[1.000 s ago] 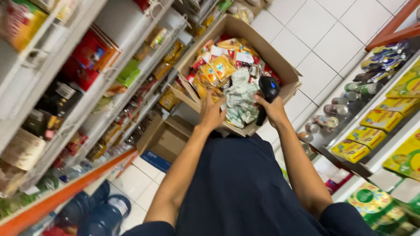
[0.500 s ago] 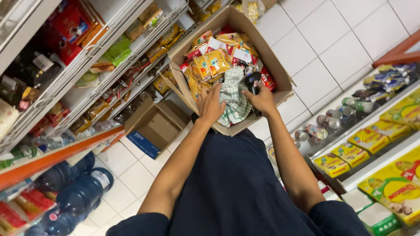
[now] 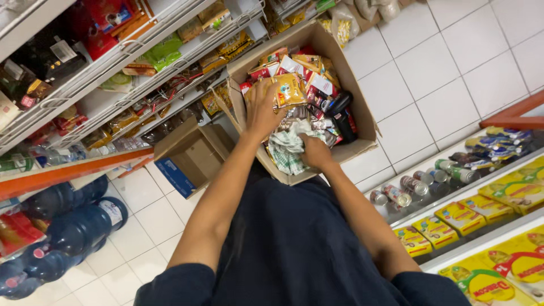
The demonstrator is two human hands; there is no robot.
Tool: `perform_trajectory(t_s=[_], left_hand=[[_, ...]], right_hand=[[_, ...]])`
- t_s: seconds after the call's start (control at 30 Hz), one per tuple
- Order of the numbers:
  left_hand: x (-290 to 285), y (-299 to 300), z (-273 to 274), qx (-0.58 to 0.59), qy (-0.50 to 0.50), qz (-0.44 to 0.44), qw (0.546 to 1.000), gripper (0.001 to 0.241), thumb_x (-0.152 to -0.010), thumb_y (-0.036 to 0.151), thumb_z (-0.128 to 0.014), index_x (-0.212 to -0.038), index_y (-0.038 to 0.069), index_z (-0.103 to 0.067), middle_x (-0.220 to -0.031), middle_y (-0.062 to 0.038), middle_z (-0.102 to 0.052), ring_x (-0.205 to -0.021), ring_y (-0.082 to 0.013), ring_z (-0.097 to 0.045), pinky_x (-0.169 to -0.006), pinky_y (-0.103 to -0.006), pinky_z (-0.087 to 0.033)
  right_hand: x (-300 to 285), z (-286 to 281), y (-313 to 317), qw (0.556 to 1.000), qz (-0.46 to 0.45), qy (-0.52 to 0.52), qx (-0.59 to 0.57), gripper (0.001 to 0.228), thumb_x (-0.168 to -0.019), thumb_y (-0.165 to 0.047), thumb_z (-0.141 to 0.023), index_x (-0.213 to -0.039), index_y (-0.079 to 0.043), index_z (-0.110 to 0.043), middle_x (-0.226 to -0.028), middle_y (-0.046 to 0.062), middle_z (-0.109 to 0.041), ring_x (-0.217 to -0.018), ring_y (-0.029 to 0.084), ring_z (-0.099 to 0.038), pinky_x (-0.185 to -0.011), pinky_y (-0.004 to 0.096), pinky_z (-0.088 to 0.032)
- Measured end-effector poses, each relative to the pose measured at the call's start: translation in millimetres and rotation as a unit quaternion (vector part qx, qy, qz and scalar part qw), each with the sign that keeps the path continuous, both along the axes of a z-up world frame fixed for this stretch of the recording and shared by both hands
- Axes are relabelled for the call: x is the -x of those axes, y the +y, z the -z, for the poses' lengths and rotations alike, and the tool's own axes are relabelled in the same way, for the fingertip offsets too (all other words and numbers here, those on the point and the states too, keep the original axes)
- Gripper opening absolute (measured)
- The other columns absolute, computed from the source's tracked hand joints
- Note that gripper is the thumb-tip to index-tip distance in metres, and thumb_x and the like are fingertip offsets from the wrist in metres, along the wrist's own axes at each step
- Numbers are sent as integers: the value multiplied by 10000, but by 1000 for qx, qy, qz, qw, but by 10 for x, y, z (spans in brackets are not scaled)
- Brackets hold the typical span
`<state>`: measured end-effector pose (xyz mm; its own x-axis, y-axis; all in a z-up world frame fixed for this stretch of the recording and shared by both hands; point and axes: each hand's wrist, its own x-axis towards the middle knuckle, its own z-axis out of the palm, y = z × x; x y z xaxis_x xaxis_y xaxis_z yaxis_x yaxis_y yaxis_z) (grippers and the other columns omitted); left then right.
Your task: The person scans individual food product packages from a cardboard box using a handheld barcode scanner and places them onto store shelves.
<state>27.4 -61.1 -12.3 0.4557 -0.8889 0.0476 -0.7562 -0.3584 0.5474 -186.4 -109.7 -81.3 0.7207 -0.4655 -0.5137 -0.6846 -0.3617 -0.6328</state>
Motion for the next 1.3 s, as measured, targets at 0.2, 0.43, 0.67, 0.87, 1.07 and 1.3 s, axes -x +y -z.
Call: perform_trajectory(t_s=[0.2,0.43,0.67,0.87,1.07,1.3], left_hand=[[-170,-259,106,-144,-63,24,987,1096,-603,248,-931,-1539,177,-364,-1505,-141,-393,-1414,-400,-317,-1098,-601,-292],[-256,-371,116,-165,39,-33,985,852,-646,374,-940,-1311,55,-513,-1303,-140,-489,-1227,-382,-424,-984,-520,-468],[-258,-269,-347,106,285,-57,951,903,-681,388,-888,-1405,42,-473,-1319,-147,-549,-1257,-336,-557,-1078,-467,-479],[120,-79,-555,177,583,-38,792,987,-740,326,-773,-1587,133,-304,-1449,-91,-533,-1366,-311,-507,-1136,-437,-442],[663,3,-371,207,784,-104,576,675,-952,387,-635,-1513,68,-438,-1409,-130,-588,-1279,-294,-581,-1106,-470,-485],[352,202,-177,234,809,-171,512,631,-1009,519,-464,-1390,31,-584,-1325,-173,-670,-1191,-315,-666,-1047,-461,-532]], right_hand=[[208,195,-72,978,48,-203,25,420,-754,-143,-777,-1145,-18,-691,-1135,226,-688,-1112,411,-641,-1006,458,-495],[657,-316,-250,899,249,-313,-177,365,-905,-112,-705,-1248,2,-663,-1190,85,-730,-1085,199,-666,-973,330,-509],[703,-638,-583,835,383,-383,-100,332,-908,-27,-659,-1236,15,-640,-1150,68,-705,-1042,172,-661,-940,310,-532],[402,-949,-771,779,396,-485,-17,233,-947,13,-619,-1176,47,-640,-1138,103,-690,-1027,195,-664,-939,312,-545],[-38,-1623,-398,863,191,-464,58,406,-981,-41,-559,-1373,13,-467,-1288,198,-633,-1169,330,-614,-1045,405,-480],[204,-2335,-94,936,23,-327,128,640,-737,-314,-881,-1281,-39,-686,-1155,252,-558,-1001,367,-574,-881,440,-486]])
